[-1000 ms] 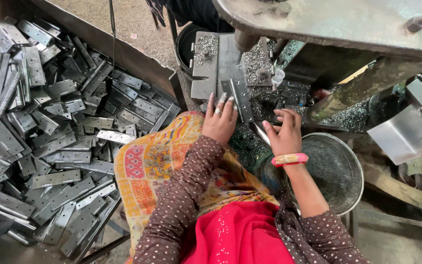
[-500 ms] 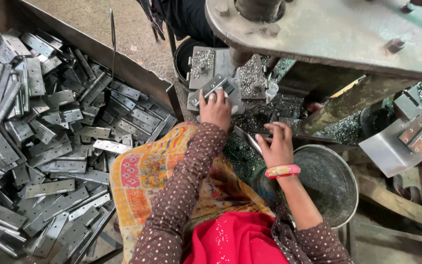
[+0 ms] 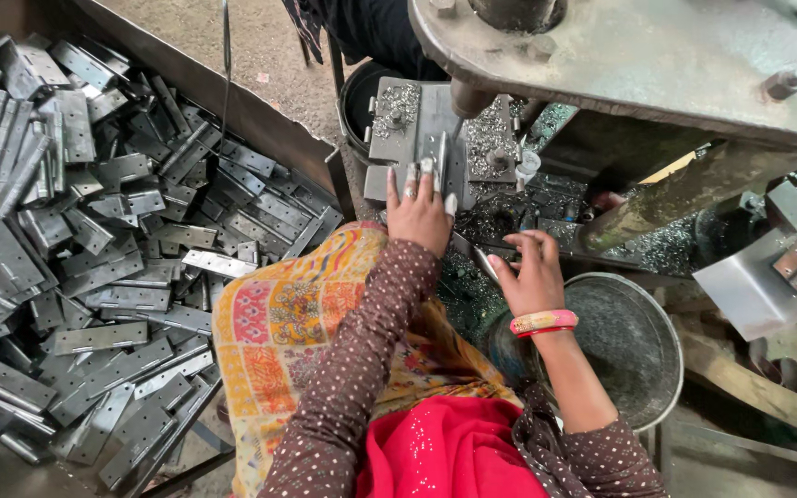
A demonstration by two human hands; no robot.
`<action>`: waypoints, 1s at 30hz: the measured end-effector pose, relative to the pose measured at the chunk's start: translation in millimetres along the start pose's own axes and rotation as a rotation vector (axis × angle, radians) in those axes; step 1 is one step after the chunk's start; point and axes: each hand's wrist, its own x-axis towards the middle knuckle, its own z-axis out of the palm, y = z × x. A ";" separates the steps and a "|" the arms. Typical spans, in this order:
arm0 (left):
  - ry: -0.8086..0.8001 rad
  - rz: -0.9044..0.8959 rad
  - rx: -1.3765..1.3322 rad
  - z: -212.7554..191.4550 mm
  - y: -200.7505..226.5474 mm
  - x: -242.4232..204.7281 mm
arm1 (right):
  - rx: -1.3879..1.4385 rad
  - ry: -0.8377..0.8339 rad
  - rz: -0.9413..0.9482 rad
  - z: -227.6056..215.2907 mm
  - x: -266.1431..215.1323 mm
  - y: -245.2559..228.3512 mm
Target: The person sits on the floor and repeatedly picks up metal hinge pieces from a nearby bin, places them into a press machine, and operates the lever to process them. The person then removes the processed pieces and drops them into a collection bin.
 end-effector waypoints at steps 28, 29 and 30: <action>-0.019 0.014 0.015 11.8 -13.4 25.4 | -0.311 -0.512 0.166 95.4 -65.5 105.3; -0.014 0.021 0.029 8.4 -14.2 27.5 | -0.332 -0.580 0.212 90.2 -49.2 103.0; -0.009 0.027 0.044 4.8 -14.2 32.4 | -0.354 -0.648 0.257 81.0 -31.5 99.9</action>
